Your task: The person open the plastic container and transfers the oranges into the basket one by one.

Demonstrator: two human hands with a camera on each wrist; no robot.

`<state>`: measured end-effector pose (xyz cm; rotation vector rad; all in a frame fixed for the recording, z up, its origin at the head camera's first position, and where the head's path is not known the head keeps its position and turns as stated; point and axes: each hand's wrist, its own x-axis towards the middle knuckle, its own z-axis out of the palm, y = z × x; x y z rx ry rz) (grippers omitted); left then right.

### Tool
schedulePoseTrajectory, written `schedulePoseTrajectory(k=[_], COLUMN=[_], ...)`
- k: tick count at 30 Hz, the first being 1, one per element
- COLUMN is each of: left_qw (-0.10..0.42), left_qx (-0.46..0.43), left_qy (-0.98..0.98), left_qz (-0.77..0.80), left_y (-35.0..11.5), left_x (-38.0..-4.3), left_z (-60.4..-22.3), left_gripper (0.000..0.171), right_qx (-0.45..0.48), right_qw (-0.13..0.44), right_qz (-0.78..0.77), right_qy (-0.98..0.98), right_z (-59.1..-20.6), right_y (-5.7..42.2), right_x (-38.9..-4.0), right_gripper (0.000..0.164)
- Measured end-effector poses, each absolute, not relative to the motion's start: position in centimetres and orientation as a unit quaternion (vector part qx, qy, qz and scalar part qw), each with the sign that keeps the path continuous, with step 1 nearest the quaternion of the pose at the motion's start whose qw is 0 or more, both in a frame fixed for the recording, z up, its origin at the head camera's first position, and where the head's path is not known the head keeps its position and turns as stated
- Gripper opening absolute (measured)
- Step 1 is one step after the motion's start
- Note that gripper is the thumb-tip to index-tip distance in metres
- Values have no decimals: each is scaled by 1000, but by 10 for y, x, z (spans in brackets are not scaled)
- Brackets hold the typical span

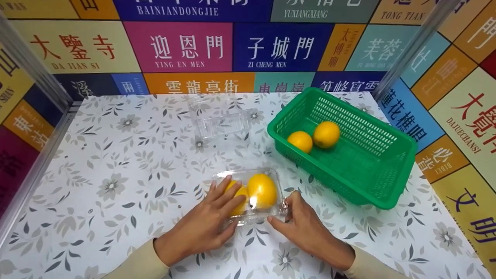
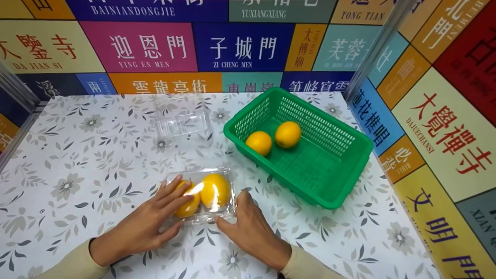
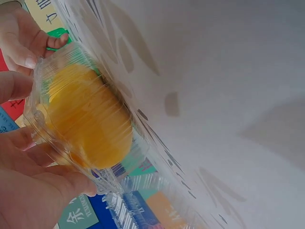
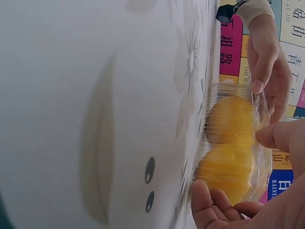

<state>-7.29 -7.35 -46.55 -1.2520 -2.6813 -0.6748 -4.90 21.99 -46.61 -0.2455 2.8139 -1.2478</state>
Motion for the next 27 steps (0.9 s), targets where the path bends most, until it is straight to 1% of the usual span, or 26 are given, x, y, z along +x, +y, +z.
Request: schedulePoseTrajectory(k=[4, 11, 15, 22, 27], left_qw=[48, 44, 40, 48, 55], left_qx=[-416, -426, -423, -419, -416], left_qy=[-879, -872, -873, -875, -876], left_qz=[-226, -236, -238, -239, -239], left_y=[-71, -69, -68, -68, -68], left_x=[-72, -70, -70, -69, -69], left_z=[-465, -466, -467, -467, -468], left_gripper=[57, 59, 59, 59, 58], right_qx=[-72, -64, -68, -73, -76], right_qw=[25, 43, 40, 26, 28], right_qz=[-406, -410, -413, -411, -414], right_qy=[911, 909, 907, 908, 907], right_z=[-466, -466, -468, -470, -471], right_y=[222, 226, 227, 226, 225], right_x=[-45, -41, -41, -45, -47], right_gripper=[52, 55, 55, 54, 54])
